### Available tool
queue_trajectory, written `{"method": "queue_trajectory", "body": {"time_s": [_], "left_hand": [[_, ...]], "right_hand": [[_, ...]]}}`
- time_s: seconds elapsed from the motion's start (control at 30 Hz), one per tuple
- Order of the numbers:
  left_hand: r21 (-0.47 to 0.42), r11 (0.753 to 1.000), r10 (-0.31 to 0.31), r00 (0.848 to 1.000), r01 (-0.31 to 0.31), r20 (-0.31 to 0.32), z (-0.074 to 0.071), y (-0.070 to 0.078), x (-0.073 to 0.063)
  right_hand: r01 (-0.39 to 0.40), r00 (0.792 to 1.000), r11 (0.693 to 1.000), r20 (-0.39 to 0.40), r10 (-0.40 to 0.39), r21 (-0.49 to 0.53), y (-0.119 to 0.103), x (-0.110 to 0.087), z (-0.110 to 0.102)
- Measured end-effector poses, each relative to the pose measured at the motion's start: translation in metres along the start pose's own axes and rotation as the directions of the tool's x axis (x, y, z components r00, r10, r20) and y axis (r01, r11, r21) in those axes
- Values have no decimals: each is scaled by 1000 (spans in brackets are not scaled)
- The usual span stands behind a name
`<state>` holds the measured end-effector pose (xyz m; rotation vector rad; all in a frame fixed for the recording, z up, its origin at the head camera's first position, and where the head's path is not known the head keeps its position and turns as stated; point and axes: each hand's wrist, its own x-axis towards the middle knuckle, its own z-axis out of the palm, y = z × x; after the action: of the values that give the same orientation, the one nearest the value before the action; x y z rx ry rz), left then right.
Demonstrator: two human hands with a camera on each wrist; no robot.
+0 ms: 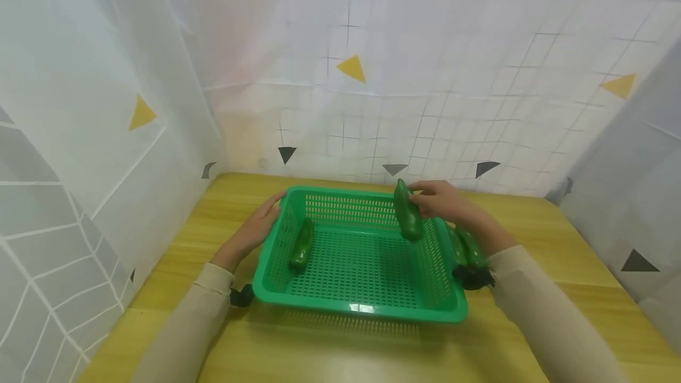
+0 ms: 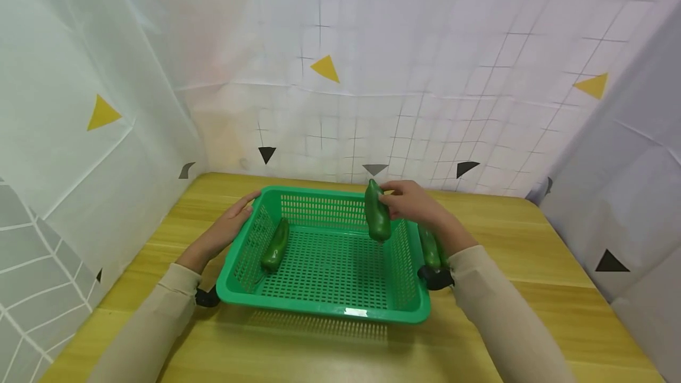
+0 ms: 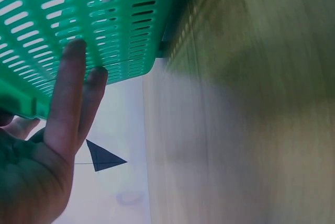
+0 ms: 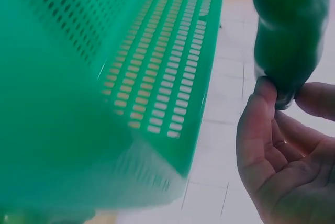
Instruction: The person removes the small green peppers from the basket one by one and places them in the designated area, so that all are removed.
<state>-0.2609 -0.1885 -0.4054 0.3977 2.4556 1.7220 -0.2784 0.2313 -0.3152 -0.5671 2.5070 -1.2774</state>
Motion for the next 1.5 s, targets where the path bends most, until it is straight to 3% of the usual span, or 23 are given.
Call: {"method": "queue_trajectory", "body": {"time_s": [0.53,0.77,1.07,1.5], "left_hand": [[7,1000,8,1000,-8,-6,-4,-6,-3],[8,1000,21,1000,-21,-6,-4,-9,-1],[24,1000,11,1000,-11,-8,-5,-5,-3],[13,1000,22,1000,-22,-2,-5,-8,-1]], "right_hand": [[-8,999,1000,-45,8,3,31,-25,-25],[-14,998,999,-67,11,-51,45,-37,-36],[-107,991,994,-87,106,0,70,-49,-51],[-165,982,985,-91,168,46,101,-59,-60]]}}
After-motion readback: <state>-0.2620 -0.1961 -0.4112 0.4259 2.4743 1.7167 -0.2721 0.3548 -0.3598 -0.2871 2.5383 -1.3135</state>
